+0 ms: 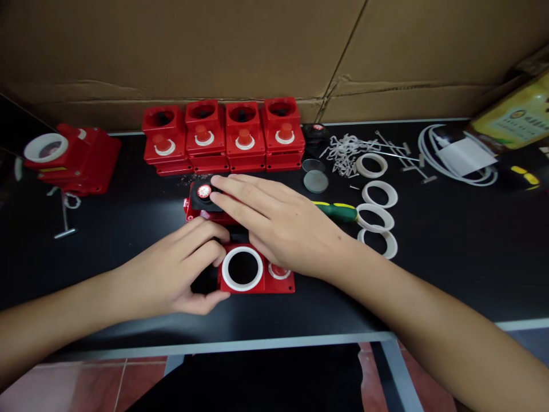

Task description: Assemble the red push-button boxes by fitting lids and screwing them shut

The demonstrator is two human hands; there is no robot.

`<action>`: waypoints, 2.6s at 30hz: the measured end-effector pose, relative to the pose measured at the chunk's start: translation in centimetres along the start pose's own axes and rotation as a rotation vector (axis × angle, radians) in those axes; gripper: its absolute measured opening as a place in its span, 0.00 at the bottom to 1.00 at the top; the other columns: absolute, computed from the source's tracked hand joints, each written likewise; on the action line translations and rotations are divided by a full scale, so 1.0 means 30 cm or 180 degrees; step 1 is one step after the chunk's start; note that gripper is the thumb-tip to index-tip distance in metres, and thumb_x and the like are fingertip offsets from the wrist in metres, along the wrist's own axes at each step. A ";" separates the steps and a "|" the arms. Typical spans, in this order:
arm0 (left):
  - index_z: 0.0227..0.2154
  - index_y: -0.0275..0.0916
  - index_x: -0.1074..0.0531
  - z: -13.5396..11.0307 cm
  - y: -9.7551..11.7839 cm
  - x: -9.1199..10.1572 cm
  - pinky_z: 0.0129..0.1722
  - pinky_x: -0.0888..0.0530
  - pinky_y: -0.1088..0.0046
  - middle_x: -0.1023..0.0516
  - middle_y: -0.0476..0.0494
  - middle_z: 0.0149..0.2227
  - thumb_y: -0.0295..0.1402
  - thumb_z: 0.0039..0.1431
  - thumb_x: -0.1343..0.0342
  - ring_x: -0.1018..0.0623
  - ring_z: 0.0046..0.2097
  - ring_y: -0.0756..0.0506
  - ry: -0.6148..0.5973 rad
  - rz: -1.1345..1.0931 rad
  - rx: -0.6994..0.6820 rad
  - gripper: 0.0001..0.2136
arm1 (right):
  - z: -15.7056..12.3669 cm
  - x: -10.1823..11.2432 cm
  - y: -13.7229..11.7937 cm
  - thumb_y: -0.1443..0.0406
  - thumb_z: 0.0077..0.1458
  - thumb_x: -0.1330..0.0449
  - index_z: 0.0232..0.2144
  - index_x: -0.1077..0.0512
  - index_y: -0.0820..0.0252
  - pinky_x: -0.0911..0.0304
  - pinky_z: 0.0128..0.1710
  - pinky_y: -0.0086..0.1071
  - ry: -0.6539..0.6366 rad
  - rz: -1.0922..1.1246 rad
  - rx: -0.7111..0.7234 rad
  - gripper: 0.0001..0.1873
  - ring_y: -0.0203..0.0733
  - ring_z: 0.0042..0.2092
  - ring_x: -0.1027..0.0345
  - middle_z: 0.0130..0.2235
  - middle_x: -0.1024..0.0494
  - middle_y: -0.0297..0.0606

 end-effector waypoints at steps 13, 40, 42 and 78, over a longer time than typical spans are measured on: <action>0.43 0.37 0.28 -0.004 -0.001 -0.006 0.50 0.16 0.55 0.20 0.34 0.47 0.39 0.74 0.35 0.21 0.46 0.36 -0.0044 0.0039 0.0028 0.11 | 0.002 -0.011 0.019 0.75 0.75 0.45 0.76 0.29 0.67 0.25 0.74 0.58 -0.0150 0.0120 -0.0143 0.31 0.59 0.76 0.26 0.75 0.22 0.57; 0.43 0.37 0.27 0.001 -0.006 -0.008 0.55 0.16 0.52 0.20 0.32 0.49 0.38 0.73 0.35 0.20 0.50 0.33 -0.0109 0.0031 0.0063 0.09 | 0.039 -0.028 0.023 0.70 0.79 0.47 0.69 0.22 0.56 0.23 0.70 0.62 -0.0037 0.0163 -0.0097 0.24 0.58 0.73 0.25 0.73 0.19 0.50; 0.43 0.38 0.27 0.003 -0.006 -0.009 0.55 0.17 0.53 0.20 0.33 0.49 0.38 0.73 0.35 0.20 0.50 0.34 -0.0121 0.0021 0.0084 0.09 | 0.038 -0.029 0.024 0.70 0.80 0.48 0.68 0.22 0.55 0.23 0.71 0.59 -0.0022 0.0082 -0.0118 0.24 0.55 0.73 0.24 0.72 0.19 0.47; 0.46 0.41 0.29 0.003 0.011 0.047 0.46 0.17 0.59 0.18 0.35 0.48 0.35 0.72 0.42 0.19 0.46 0.38 0.0020 -0.0278 0.0030 0.06 | -0.232 0.091 0.416 0.52 0.69 0.31 0.49 0.17 0.53 0.17 0.36 0.54 0.0395 -0.1394 -0.1286 0.15 0.57 0.37 0.19 0.42 0.15 0.47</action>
Point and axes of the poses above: each hand's wrist, its own z-axis towards the middle knuckle, its own x-axis out of the back of the hand, y = z × x, the point moved 7 cm from there along z, towards the middle knuckle
